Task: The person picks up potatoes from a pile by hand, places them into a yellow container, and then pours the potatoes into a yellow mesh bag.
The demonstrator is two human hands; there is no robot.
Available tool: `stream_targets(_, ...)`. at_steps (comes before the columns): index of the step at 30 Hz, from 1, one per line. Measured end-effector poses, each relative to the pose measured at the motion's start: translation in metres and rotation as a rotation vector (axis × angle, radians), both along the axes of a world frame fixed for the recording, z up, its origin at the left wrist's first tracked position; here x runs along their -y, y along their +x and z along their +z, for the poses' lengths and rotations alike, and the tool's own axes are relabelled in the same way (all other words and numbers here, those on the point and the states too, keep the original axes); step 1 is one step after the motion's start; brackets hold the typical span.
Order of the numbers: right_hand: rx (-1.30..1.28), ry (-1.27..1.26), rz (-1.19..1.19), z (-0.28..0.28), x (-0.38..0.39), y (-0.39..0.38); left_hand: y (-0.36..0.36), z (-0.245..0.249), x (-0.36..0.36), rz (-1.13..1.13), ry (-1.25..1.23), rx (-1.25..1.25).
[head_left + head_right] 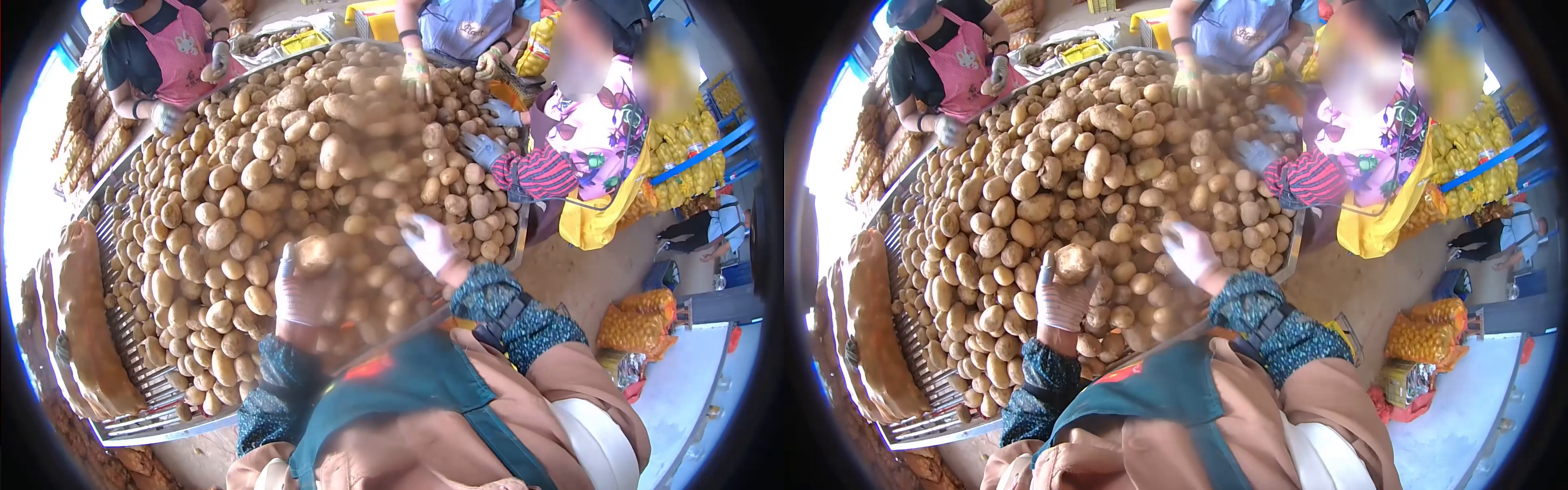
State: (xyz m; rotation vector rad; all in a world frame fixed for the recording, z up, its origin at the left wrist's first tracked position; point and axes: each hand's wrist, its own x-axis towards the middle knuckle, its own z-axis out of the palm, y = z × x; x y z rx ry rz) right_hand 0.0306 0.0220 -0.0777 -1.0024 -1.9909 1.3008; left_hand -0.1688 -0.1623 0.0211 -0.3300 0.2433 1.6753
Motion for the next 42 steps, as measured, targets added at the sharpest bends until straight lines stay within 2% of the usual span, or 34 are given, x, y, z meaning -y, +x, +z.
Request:
stream_targets(1,-0.037,-0.031,0.065,0.014,-0.012,-0.022,0.004,0.027,0.000,-0.070,0.094,0.055)
stream_targets(2,-0.018,-0.056,0.069,0.021,-0.023,-0.048,0.000,0.027,0.000,-0.080,0.068,0.034)
stream_targets(3,0.009,0.098,0.122,0.026,-0.036,-0.069,-0.003,0.027,0.001,-0.091,0.042,0.014)
stream_targets(4,0.024,0.084,0.127,0.034,-0.043,-0.089,-0.007,0.020,-0.001,-0.055,-0.018,-0.067)
stream_targets(7,0.101,0.342,0.074,0.032,-0.062,-0.150,-0.019,0.001,-0.013,0.030,-0.212,-0.250)
stream_targets(11,0.240,0.073,-0.077,0.016,-0.079,-0.212,-0.033,0.002,-0.010,-0.072,-0.109,-0.048)
stream_targets(13,0.259,0.071,-0.121,0.023,-0.074,-0.214,-0.039,-0.005,-0.011,-0.117,-0.026,0.031)
stream_targets(15,0.258,0.170,-0.140,0.020,-0.077,-0.209,-0.038,-0.001,-0.015,-0.076,-0.075,-0.061)
stream_targets(18,-0.107,-0.362,0.057,0.017,-0.082,-0.182,-0.040,-0.019,-0.018,-0.008,-0.142,-0.107)
stream_targets(19,-0.169,-0.704,0.050,0.064,-0.066,-0.167,-0.040,-0.020,-0.018,-0.016,-0.101,-0.048)
stream_targets(20,-0.423,-0.757,0.070,0.038,-0.069,-0.152,-0.038,-0.024,-0.017,0.005,-0.130,-0.084)
stream_targets(22,-0.766,-1.217,0.130,0.060,-0.049,-0.129,-0.035,-0.030,-0.021,0.043,-0.177,-0.163)
stream_targets(24,-0.933,-1.398,0.308,0.066,-0.034,-0.109,-0.035,-0.028,-0.022,-0.045,-0.107,0.010)
stream_targets(25,-0.975,-1.458,0.285,0.068,-0.026,-0.101,-0.037,-0.028,-0.023,-0.120,-0.033,0.110)
stream_targets(26,-1.021,-1.519,0.263,0.072,-0.016,-0.094,-0.035,-0.032,-0.025,-0.128,-0.058,0.035)
stream_targets(27,-1.030,-1.505,0.204,0.075,-0.008,-0.087,-0.034,-0.035,-0.026,-0.138,-0.084,-0.039)
stream_targets(29,-1.049,-1.474,0.092,0.077,0.004,-0.077,-0.028,-0.061,-0.034,-0.021,-0.313,-0.542)
stream_targets(30,-1.061,-1.478,0.122,0.076,0.007,-0.071,-0.025,-0.063,-0.037,0.040,-0.419,-0.797)
stream_targets(31,-1.072,-1.481,0.152,0.076,0.009,-0.063,-0.024,-0.063,-0.040,0.064,-0.399,-0.879)
stream_targets(33,-1.114,-1.444,0.278,0.076,0.013,-0.053,-0.019,-0.050,-0.040,0.012,-0.346,-0.768)
stream_targets(36,-1.035,-1.258,0.319,0.079,0.019,-0.036,-0.013,-0.032,-0.040,-0.142,-0.253,-0.651)
stream_targets(37,-0.997,-1.323,0.147,0.076,0.024,-0.028,-0.009,-0.023,-0.038,-0.218,-0.208,-0.604)
stream_targets(39,-0.830,-0.993,0.197,0.077,0.032,-0.019,0.004,-0.004,-0.033,-0.345,-0.103,-0.559)
stream_targets(41,-0.664,-0.639,0.257,0.083,0.044,-0.014,0.017,0.015,-0.032,-0.398,-0.026,-0.632)
stream_targets(42,-0.600,-0.695,0.238,0.084,0.054,-0.010,0.021,0.019,-0.030,-0.421,0.012,-0.668)
